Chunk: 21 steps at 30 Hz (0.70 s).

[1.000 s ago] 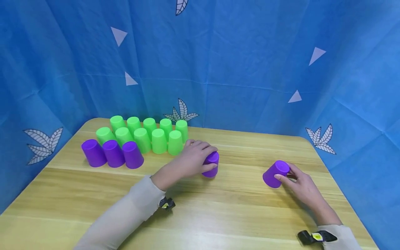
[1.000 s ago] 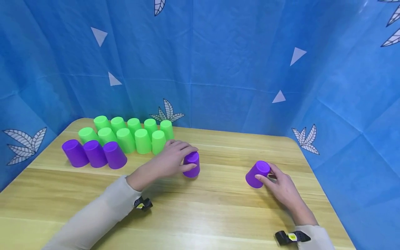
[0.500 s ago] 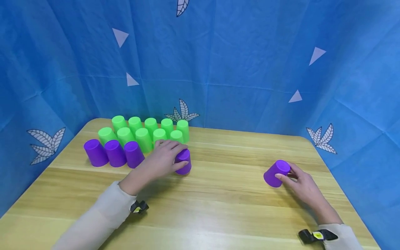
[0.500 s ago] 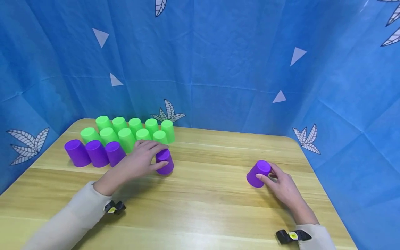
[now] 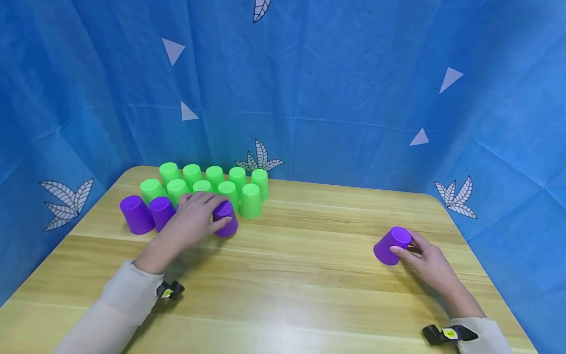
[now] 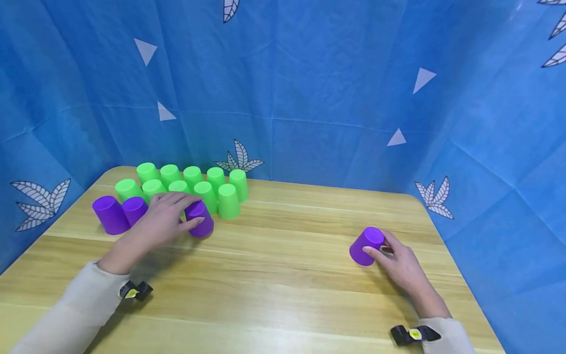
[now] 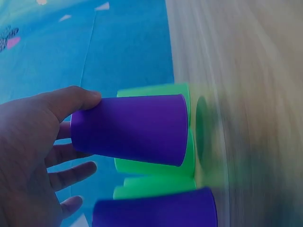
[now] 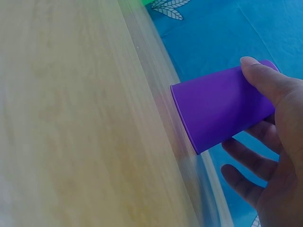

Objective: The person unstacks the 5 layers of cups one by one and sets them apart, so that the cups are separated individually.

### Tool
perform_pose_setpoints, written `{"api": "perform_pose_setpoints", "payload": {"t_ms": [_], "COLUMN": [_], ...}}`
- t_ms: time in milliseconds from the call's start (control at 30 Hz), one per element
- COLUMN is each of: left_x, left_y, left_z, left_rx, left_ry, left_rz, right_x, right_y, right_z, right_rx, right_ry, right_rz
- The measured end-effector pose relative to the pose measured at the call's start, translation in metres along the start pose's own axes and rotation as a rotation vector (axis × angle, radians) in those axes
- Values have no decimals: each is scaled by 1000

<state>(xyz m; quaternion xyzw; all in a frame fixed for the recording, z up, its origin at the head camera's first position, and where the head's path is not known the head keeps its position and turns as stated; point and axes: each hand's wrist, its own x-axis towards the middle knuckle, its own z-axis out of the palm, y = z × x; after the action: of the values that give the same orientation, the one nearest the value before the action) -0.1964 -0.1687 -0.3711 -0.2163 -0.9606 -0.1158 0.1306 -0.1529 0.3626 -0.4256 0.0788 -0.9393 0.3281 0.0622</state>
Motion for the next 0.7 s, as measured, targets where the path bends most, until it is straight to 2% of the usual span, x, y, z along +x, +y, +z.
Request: {"api": "perform_pose_setpoints", "payload": {"t_ms": [267,700], "left_x": [-2,-3], "left_y": [-18,-21], "left_z": [0,3], "left_rx": [5,9], "left_ry": [-16,-50], "left_rz": [-34,-44], "right_x": [-2,-1], "right_y": [-3,-3], "right_z": [0,-2], "right_rx": [21,13], "right_ry": [-7,-18], "right_rz": [9,6]}}
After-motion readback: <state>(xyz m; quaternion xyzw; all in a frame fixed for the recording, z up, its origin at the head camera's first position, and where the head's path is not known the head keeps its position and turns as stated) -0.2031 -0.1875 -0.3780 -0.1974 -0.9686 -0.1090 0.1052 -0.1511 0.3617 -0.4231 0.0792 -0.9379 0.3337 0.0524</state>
